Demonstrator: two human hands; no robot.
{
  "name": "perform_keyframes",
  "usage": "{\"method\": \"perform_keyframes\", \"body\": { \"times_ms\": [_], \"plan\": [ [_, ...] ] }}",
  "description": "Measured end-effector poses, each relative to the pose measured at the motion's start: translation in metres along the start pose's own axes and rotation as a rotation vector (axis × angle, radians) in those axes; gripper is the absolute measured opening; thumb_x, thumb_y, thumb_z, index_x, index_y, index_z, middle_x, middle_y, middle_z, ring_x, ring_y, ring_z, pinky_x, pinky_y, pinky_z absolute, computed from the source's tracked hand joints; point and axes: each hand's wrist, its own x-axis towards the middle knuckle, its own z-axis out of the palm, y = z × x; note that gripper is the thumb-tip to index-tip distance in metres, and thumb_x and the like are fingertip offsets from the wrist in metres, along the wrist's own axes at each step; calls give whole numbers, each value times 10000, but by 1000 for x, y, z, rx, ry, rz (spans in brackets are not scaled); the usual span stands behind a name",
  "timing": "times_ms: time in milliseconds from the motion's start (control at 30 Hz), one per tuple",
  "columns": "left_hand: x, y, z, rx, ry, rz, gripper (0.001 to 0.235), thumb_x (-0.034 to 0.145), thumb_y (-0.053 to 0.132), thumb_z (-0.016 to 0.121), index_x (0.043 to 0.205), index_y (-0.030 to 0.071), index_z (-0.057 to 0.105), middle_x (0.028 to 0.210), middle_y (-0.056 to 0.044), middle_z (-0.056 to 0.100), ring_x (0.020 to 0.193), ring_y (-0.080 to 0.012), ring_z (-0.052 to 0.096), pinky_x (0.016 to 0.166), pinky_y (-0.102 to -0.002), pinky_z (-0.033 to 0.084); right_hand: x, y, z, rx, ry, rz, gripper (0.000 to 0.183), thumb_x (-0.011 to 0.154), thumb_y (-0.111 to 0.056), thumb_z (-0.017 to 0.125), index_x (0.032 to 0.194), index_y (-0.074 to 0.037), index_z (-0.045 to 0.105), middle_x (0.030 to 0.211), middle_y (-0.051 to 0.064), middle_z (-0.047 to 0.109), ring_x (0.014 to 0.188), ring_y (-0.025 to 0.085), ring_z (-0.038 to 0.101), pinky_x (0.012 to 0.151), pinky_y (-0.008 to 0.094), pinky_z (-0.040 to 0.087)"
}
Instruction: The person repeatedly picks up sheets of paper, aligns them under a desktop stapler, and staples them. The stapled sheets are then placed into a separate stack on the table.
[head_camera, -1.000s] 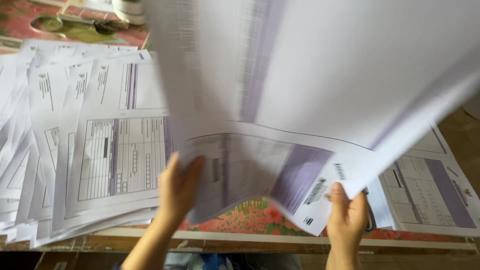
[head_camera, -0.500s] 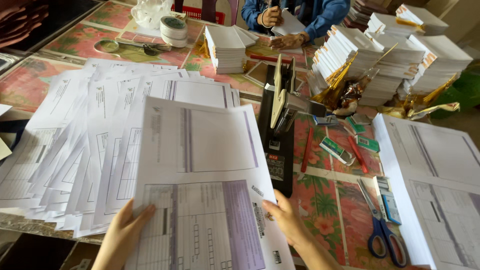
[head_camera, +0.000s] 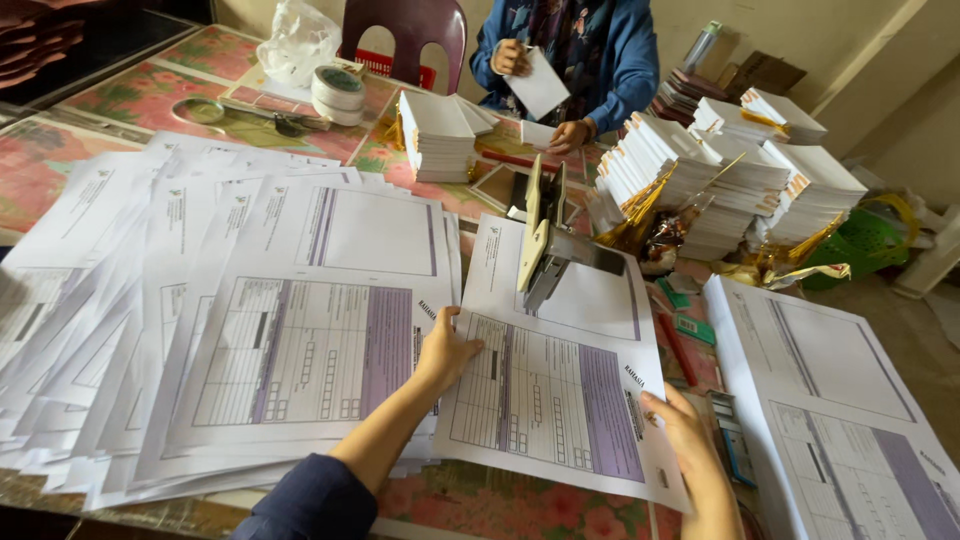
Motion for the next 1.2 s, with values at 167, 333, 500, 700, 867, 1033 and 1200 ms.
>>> {"method": "perform_keyframes", "body": {
  "times_ms": [167, 333, 500, 700, 867, 1033, 1200],
  "plan": [
    [-9, 11, 0, -8, -11, 31, 739, 827, 188, 654, 1428, 359, 258, 1295, -170, 520, 1061, -336, 586, 833, -445, 476, -5, -10, 4, -7, 46, 64, 539, 816, -126, 598, 1341, -24, 534, 1273, 142, 605, 1174, 243, 550, 1013, 322, 379],
    [-11, 11, -2, 32, -17, 88, 480, 832, 182, 621, 1281, 315, 517, 540, -17, 399, 478, -153, 355, 480, -317, 315, 6, 8, 0, 80, -53, -39, 448, 826, -86, 566, 1262, 16, 581, 1175, 154, 642, 1065, 226, 574, 944, 317, 401],
    [-8, 11, -1, 96, -52, 66, 265, 871, 207, 613, 1128, 272, 606, 767, -52, 635, 457, -128, 402, 418, -293, 328, -12, -12, 9, -29, -4, -30, 499, 815, -109, 566, 1300, 5, 544, 1273, 113, 597, 1175, 172, 522, 1049, 298, 353],
    [-10, 14, -3, 71, -59, 63, 170, 872, 205, 613, 1036, 235, 645, 749, -39, 604, 460, -110, 379, 407, -271, 297, -21, -23, 14, -65, 25, -2, 502, 823, -125, 561, 1313, -17, 537, 1276, 106, 593, 1182, 171, 524, 1047, 291, 354],
    [-5, 8, -1, 65, -49, 79, 197, 840, 224, 628, 1036, 241, 642, 767, -59, 618, 530, -152, 460, 463, -311, 355, -32, -34, 9, -305, 167, 41, 678, 783, -359, 598, 1385, -86, 451, 1434, 135, 438, 1345, 233, 386, 1092, 380, 300],
    [-6, 9, -1, -1, -76, 81, 182, 839, 175, 587, 1015, 206, 620, 692, -51, 567, 450, -132, 380, 414, -304, 321, -58, -125, 28, -252, 229, -582, 335, 999, -241, 518, 1269, -43, 531, 1222, 100, 608, 967, 224, 624, 840, 282, 477],
    [-15, 19, -8, 3, -93, 61, 234, 852, 165, 592, 1079, 211, 623, 686, -33, 580, 427, -110, 358, 395, -278, 287, -88, -269, 105, -300, 21, -910, 272, 1033, -245, 424, 1189, -69, 559, 1152, 69, 616, 1052, 150, 594, 898, 279, 492]
  ]
}}
